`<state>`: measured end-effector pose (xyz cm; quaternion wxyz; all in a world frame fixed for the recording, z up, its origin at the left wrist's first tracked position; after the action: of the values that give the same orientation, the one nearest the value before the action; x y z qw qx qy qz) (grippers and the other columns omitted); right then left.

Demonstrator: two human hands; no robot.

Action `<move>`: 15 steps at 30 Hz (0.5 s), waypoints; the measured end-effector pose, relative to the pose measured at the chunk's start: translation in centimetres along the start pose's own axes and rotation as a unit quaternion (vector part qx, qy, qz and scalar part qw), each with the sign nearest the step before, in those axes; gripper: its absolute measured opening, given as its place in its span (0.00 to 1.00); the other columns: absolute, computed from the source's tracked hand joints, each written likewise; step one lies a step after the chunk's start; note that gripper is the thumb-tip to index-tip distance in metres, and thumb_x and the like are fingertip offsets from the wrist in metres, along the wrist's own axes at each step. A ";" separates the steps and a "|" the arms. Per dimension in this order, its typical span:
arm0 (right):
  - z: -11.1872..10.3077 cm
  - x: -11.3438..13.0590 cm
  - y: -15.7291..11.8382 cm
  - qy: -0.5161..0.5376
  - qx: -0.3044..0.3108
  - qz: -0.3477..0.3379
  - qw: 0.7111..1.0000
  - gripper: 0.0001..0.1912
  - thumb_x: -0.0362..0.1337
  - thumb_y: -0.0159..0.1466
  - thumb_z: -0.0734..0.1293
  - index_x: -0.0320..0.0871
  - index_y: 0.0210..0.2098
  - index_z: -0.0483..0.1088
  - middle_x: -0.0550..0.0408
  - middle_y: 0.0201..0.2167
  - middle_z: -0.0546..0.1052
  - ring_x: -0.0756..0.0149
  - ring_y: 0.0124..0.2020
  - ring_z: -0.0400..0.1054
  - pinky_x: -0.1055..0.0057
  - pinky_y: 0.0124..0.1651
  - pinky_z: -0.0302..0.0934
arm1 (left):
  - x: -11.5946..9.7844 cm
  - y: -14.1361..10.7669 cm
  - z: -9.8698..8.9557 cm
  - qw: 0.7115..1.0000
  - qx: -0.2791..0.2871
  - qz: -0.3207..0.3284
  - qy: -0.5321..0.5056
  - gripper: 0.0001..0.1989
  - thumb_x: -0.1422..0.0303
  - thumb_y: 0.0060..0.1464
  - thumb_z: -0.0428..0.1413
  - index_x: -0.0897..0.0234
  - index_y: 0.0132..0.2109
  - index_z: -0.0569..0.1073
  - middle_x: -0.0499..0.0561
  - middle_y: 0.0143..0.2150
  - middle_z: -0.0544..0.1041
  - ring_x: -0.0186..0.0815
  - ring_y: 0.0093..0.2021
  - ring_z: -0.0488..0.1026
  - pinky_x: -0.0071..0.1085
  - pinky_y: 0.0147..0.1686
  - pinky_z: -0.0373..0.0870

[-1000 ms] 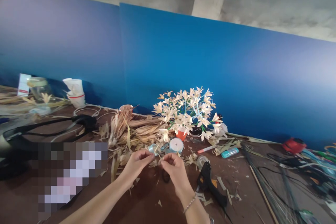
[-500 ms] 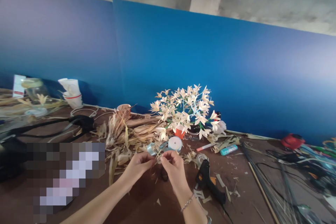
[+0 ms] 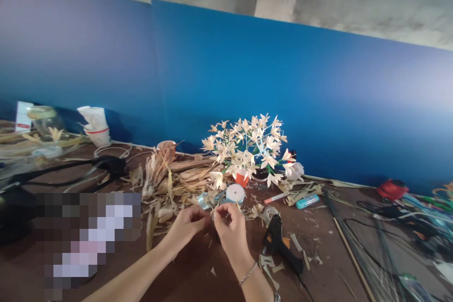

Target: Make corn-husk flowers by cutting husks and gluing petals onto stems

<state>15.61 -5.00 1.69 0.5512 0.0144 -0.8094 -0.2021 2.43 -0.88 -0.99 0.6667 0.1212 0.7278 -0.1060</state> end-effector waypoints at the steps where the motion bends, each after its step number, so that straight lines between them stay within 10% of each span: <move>1: 0.0 0.0 0.0 -0.005 -0.003 -0.003 1.000 0.06 0.37 0.57 0.63 0.41 0.28 0.68 0.54 0.26 0.73 0.67 0.27 0.66 0.74 0.30 0.60 | 0.0 0.0 0.0 1.000 0.000 0.003 0.000 0.12 0.62 0.42 0.57 0.69 0.24 0.71 0.46 0.18 0.68 0.29 0.20 0.63 0.24 0.21 0.57; 15: 0.1 -0.1 0.1 -0.016 -0.023 -0.001 1.000 0.06 0.37 0.57 0.63 0.40 0.28 0.68 0.53 0.26 0.73 0.66 0.27 0.66 0.73 0.30 0.61 | -0.8 -0.3 -0.1 0.999 -0.008 0.036 0.027 0.12 0.63 0.44 0.56 0.69 0.24 0.72 0.45 0.19 0.67 0.28 0.22 0.61 0.23 0.22 0.56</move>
<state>15.60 -4.90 1.62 0.5382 -0.0006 -0.8132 -0.2213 2.34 -1.15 -0.23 0.6507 0.1454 0.7417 -0.0729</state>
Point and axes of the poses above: each hand's wrist, its own y-axis towards the middle knuckle, its own z-axis out of the palm, x = y × z, the point moved 2 cm from there along y, towards the middle knuckle
